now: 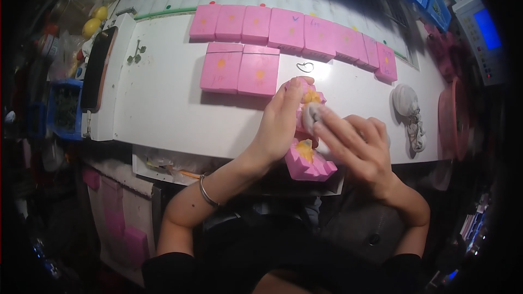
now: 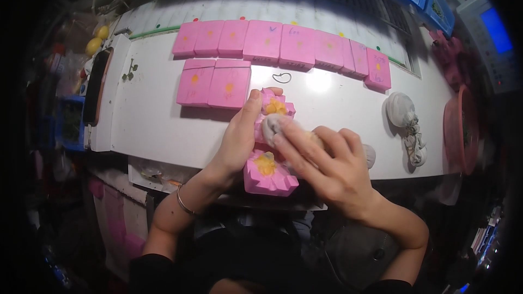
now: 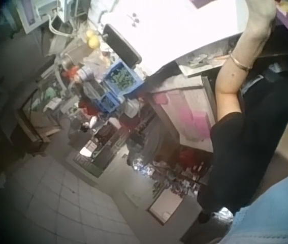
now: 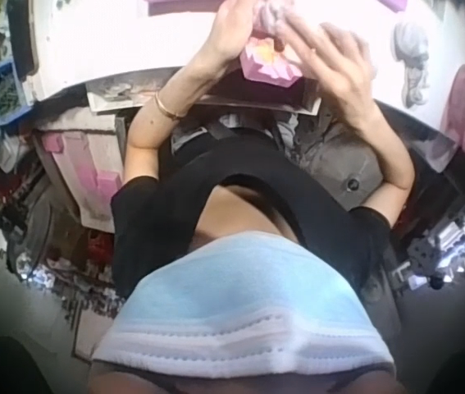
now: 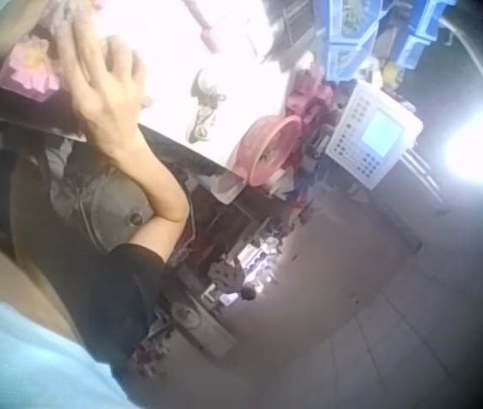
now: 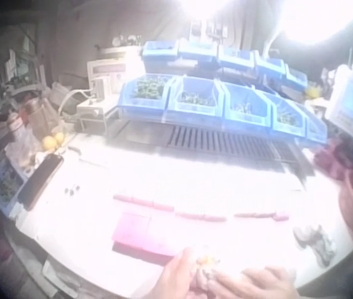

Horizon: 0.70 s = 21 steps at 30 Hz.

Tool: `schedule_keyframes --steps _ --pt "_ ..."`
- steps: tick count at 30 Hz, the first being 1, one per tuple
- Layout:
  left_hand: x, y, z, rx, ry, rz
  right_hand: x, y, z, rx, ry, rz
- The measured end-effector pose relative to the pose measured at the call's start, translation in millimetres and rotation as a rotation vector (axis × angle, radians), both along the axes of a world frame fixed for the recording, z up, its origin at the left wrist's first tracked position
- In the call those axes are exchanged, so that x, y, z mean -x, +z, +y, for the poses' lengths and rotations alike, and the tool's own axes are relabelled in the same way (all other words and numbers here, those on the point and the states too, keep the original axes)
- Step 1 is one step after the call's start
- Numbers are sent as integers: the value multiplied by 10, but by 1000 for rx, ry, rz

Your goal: The person places small green wax shapes into pink molds, presses them down using a cloth-wrapped tool, and secures the molds with rubber bands before setting them aside on a workspace.

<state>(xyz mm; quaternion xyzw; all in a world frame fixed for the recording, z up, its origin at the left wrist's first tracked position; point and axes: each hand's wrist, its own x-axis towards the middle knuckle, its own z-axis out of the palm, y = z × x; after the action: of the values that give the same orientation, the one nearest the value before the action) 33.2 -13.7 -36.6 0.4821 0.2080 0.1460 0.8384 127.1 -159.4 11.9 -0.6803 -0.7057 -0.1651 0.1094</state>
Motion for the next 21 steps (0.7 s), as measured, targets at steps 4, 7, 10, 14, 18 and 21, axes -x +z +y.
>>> schedule_keyframes --steps 4,7,10,14,18,21 --pt "-23 -20 -22 38 -6 4 -15 -68 -42 -27 55 5" --pt "-9 -73 -34 34 -12 7 -38 -55 -30 36 102 25" --pt "-6 -60 -61 17 16 -30 -40 -5 10 -60 47 154" --pt "-15 9 -76 2 4 14 -41 -70 26 4 72 39" --pt "-9 98 -79 114 -38 51 -60 -42 20 -59 -4 234" --pt "-48 -13 -88 -68 27 -41 -36 -85 22 1 30 63"
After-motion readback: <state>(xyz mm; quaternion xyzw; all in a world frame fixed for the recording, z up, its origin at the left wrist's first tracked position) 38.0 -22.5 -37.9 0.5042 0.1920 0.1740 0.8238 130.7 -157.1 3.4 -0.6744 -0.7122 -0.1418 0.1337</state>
